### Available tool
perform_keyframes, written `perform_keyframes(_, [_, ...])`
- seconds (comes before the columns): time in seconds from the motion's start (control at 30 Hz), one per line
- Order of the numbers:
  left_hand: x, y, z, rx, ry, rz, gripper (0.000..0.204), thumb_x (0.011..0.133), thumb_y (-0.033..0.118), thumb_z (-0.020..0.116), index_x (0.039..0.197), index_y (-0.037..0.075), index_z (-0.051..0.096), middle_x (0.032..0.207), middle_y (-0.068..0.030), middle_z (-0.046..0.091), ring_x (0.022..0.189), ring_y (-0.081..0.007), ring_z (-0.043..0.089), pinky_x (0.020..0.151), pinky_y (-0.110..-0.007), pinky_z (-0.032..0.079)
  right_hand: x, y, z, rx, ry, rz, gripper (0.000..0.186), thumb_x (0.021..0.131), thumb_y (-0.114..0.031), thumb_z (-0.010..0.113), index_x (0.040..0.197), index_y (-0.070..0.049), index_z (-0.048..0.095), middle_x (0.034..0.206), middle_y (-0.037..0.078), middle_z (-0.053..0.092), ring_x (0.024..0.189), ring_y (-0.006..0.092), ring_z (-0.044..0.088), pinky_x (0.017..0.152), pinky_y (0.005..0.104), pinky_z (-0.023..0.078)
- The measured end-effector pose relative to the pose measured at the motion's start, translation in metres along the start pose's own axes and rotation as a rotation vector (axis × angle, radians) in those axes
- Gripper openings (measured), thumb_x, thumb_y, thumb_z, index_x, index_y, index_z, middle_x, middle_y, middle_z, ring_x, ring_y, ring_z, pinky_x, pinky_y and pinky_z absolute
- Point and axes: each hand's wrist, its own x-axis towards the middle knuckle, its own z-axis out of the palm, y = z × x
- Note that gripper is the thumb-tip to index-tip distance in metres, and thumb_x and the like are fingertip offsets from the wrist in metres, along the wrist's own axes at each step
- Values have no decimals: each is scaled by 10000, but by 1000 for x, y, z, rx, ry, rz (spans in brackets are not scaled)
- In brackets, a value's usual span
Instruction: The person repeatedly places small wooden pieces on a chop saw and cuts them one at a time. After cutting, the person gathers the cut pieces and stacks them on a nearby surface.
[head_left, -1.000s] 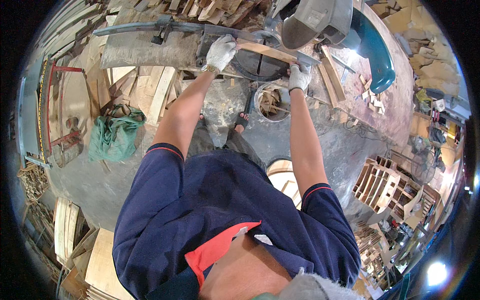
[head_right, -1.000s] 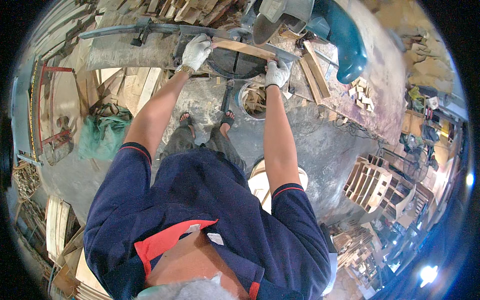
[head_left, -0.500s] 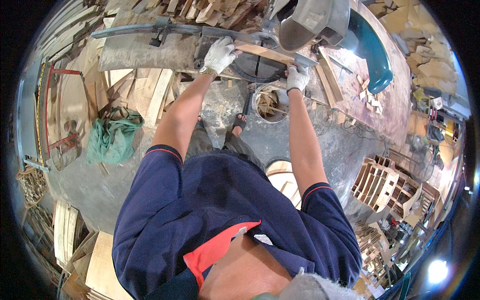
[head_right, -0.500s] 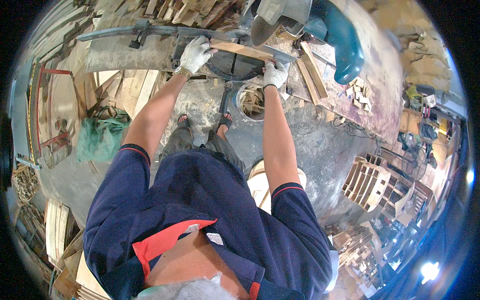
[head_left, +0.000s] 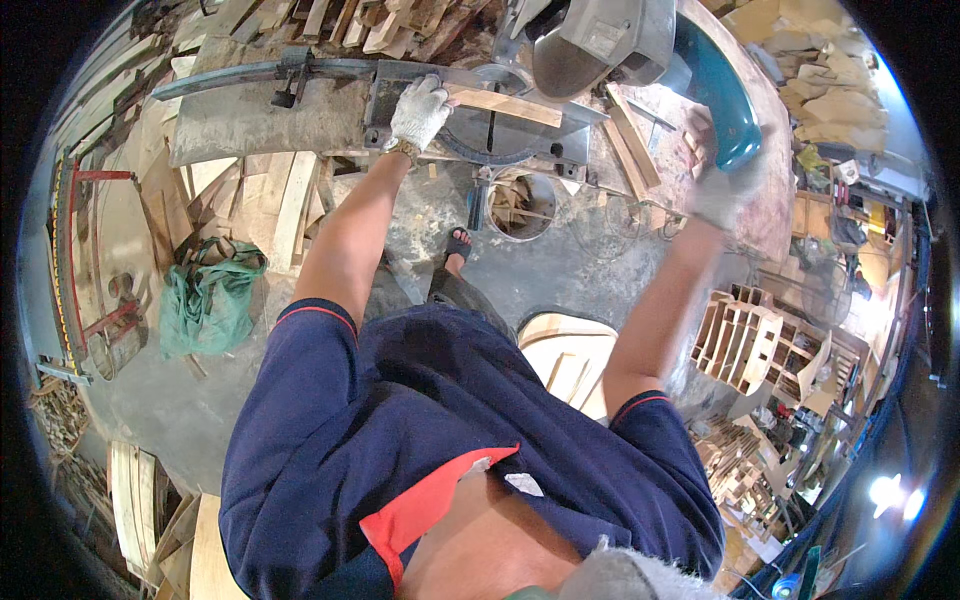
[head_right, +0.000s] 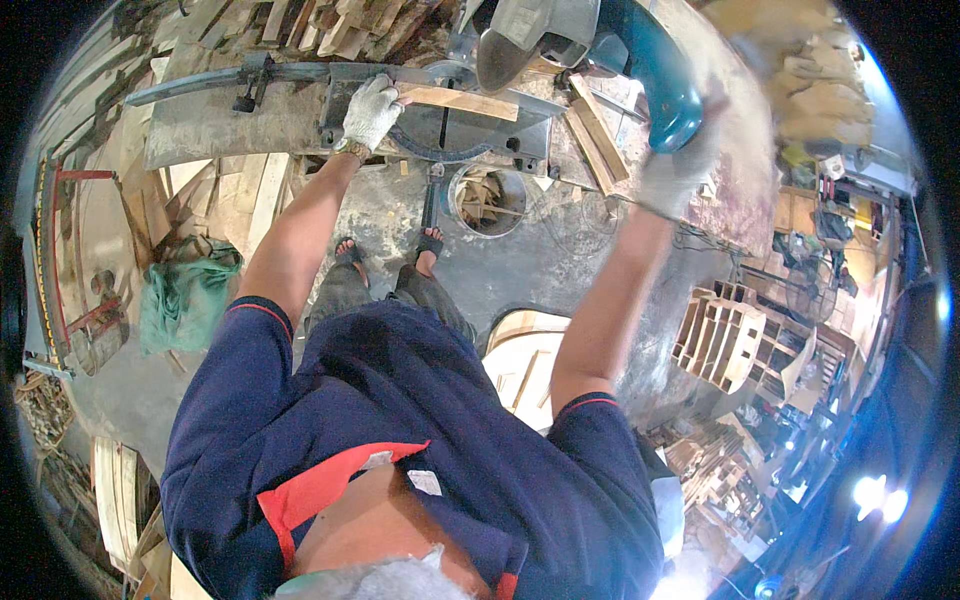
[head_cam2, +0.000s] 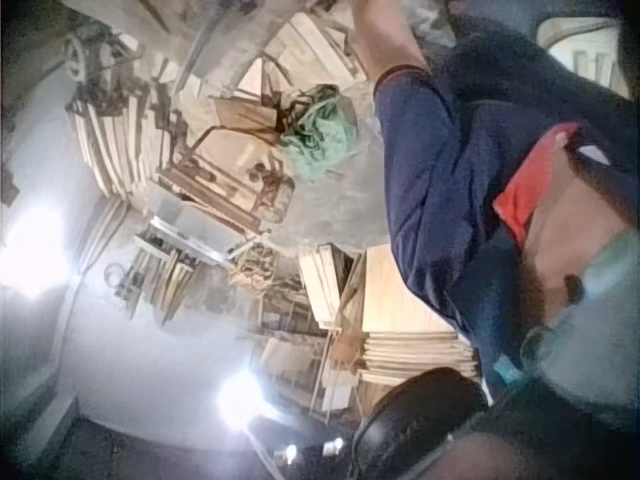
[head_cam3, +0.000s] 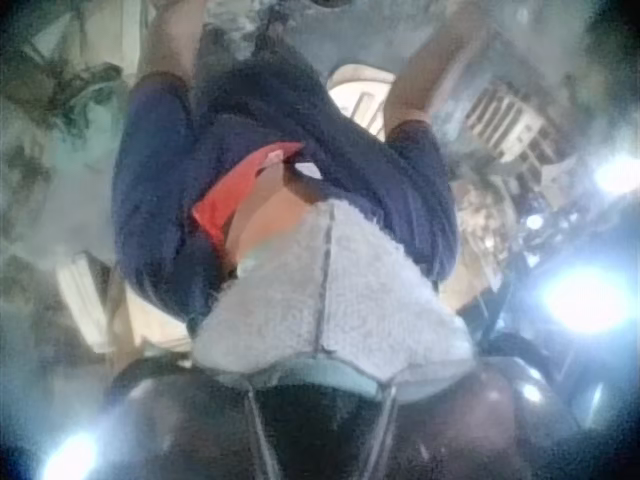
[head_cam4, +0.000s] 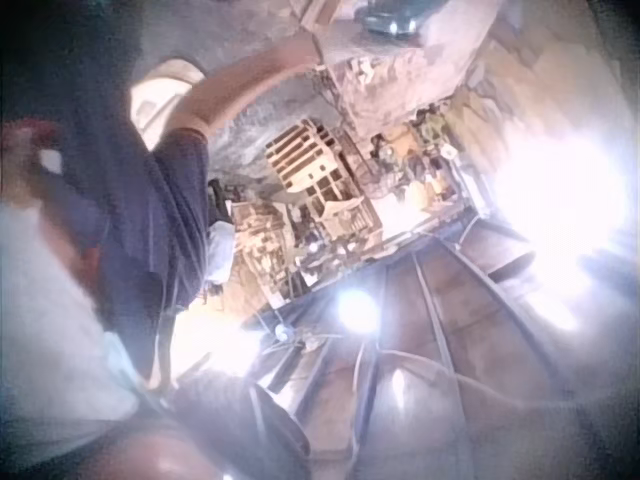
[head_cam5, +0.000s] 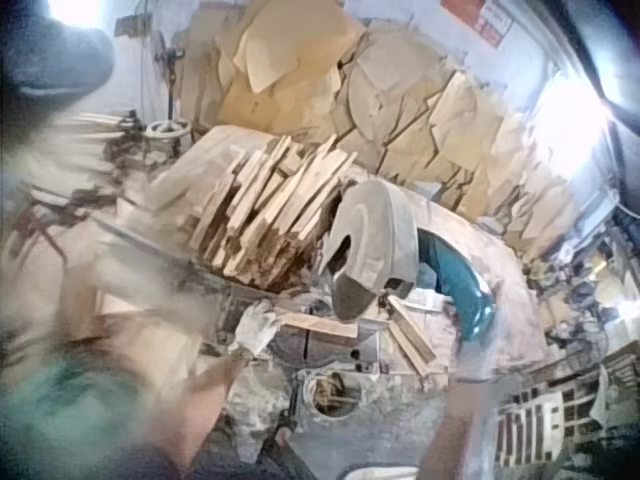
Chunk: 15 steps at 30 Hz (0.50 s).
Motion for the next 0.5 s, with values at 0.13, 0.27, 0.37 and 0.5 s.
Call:
perform_keyframes(0.13, [1, 0, 0, -14, -10, -4, 320, 879, 363, 698, 897, 46, 735, 1067, -122, 631, 1064, -337, 601, 914, -463, 501, 33, -102, 43, -666, -666, -51, 504, 994, -337, 597, 1378, -16, 542, 1087, 151, 693, 906, 225, 722, 739, 344, 588])
perform_keyframes(0.27, [-3, 2, 2, 0, -36, -33, 316, 888, 355, 690, 900, 42, 731, 1070, -120, 627, 1075, -329, 597, 922, -457, 499, -2, -99, 72, -1235, -554, -3, 537, 959, -193, 642, 1426, 9, 469, 1118, 167, 670, 839, 215, 730, 602, 341, 592])
perform_keyframes(0.37, [-9, 5, 3, -51, 132, 62, 320, 883, 358, 701, 808, 47, 672, 971, -112, 611, 972, -341, 609, 834, -476, 508, -62, -70, 60, -963, -456, 194, 723, 893, -32, 592, 1541, -23, 272, 1095, 177, 664, 868, 226, 734, 607, 332, 607])
perform_keyframes(0.5, [-15, 6, 1, -101, 94, 12, 270, 885, 325, 697, 849, 57, 696, 1021, -109, 619, 1031, -341, 593, 875, -474, 499, -135, 11, 40, -645, -204, 336, 407, 815, 23, 569, 1212, -13, 491, 829, 77, 611, 605, 124, 573, 528, 278, 487])
